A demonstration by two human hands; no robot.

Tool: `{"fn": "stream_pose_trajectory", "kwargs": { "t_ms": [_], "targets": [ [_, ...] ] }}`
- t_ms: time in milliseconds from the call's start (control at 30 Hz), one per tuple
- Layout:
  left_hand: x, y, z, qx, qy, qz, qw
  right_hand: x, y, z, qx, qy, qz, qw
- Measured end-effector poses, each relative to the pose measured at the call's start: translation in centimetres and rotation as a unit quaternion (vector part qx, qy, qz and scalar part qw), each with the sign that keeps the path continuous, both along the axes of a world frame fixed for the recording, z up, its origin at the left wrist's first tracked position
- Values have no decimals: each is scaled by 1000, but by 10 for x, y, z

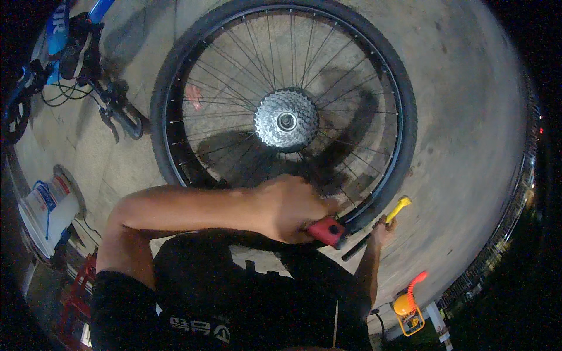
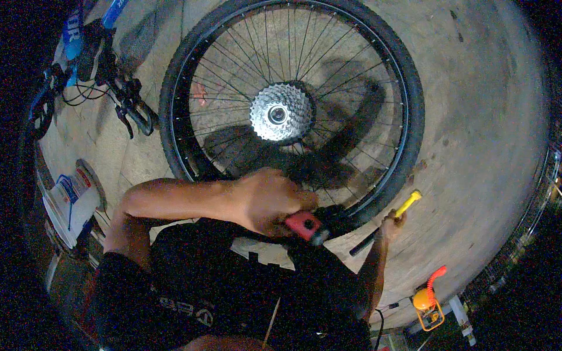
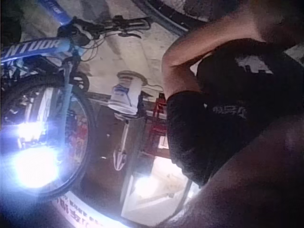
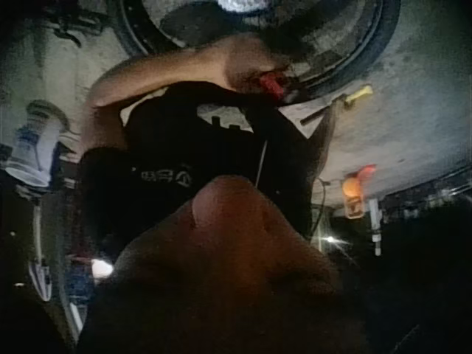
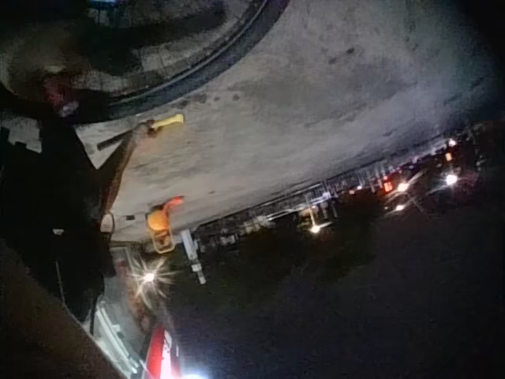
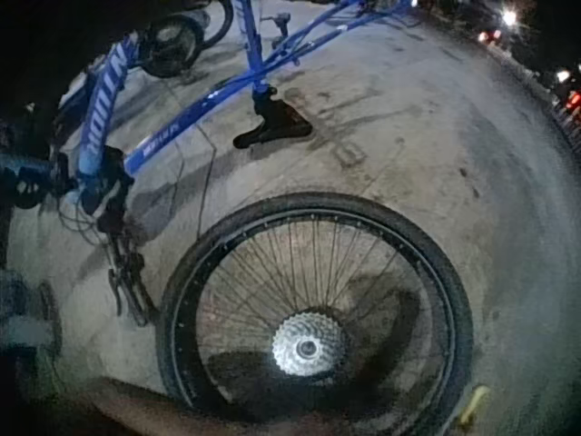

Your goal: The person removes a bicycle wheel, inspects the cassette and hub, then uses a punch and hammer to tap the cassette area. The person retrieves tools from a red toolbox and continues tapping the wheel hub while holding the wheel on the floor.

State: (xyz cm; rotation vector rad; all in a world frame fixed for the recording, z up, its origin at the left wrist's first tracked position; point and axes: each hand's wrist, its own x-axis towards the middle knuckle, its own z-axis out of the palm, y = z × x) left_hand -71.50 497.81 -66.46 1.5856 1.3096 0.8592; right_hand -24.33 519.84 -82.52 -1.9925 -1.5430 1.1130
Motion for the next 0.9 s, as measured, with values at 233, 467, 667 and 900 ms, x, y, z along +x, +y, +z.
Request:
{"fn": "stream_pose_trajectory", "kwargs": {
  "t_ms": [233,467,667,900],
  "targets": [
    [-16,-43,-32,-174,-4,33,984,-3,9,-73,107,105,81,985],
    [-4,-57,-60,-195,-19,-69,978,71,39,-131,203,21,208,957],
    [8,-51,-61,-122,-61,-19,990,52,38,-133,199,20,185,962],
    [7,-47,-58,-145,-44,-33,988,45,39,-127,197,11,175,965]
  ]
}}
